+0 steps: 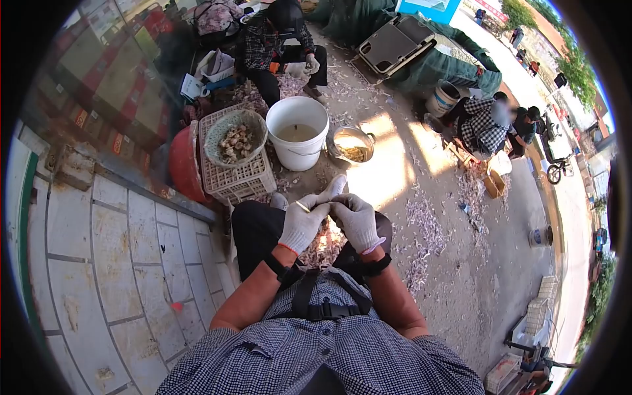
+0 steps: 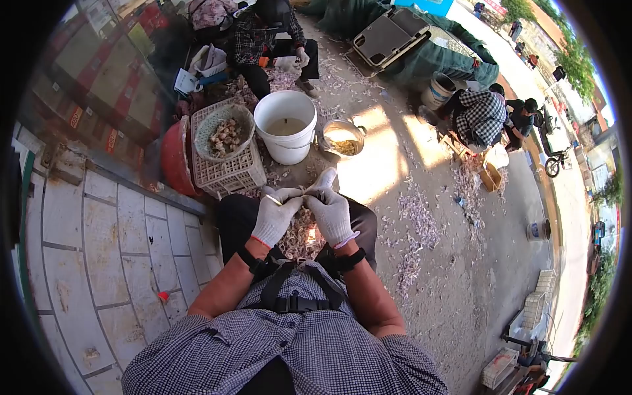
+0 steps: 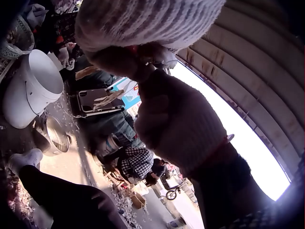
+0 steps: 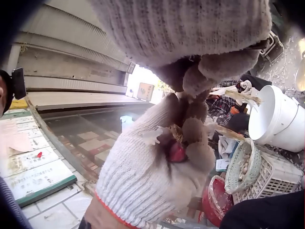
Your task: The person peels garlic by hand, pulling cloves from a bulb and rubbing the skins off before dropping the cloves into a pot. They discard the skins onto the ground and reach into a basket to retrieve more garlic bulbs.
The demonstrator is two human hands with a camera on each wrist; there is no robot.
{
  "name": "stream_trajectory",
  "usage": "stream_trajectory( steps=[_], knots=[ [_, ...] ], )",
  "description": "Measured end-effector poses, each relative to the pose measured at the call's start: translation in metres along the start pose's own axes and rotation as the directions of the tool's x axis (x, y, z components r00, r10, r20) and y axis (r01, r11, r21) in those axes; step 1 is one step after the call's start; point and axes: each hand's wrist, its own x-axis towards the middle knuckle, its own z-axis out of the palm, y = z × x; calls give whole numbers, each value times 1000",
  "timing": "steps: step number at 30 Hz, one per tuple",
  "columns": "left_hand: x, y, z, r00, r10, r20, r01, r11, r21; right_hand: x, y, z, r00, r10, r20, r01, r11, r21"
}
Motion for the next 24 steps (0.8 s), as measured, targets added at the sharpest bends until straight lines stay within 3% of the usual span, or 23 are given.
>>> stream_trajectory(
  steps=[5, 7, 14, 16, 20, 22, 24],
  knots=[
    [3, -14, -3, 997, -71, 10, 70, 997, 14, -1, -2, -1, 1000, -3, 19, 4, 999, -35],
    [2, -8, -4, 976, -217, 18, 218, 970, -106, -2, -7, -2, 994, 90, 66, -95, 993, 77],
    [1, -7, -3, 982, -190, 2, 187, 969, -161, 4, 6, -5, 981, 146, 124, -171, 961, 218],
    [-1, 4, -4, 961, -274, 40, 275, 933, -231, 5, 7, -7, 973, 175, 149, -210, 940, 269],
    [-1, 7, -3, 965, -258, 47, 262, 940, -217, 1, 2, -4, 984, 139, 114, -160, 964, 210],
    [-1, 6, -4, 970, -240, 41, 243, 954, -177, 1, 1, -3, 993, 89, 73, -95, 992, 81],
    [1, 4, -8, 966, -252, 61, 258, 956, -138, 1, 3, -4, 992, 91, 87, -100, 989, 108]
  ],
)
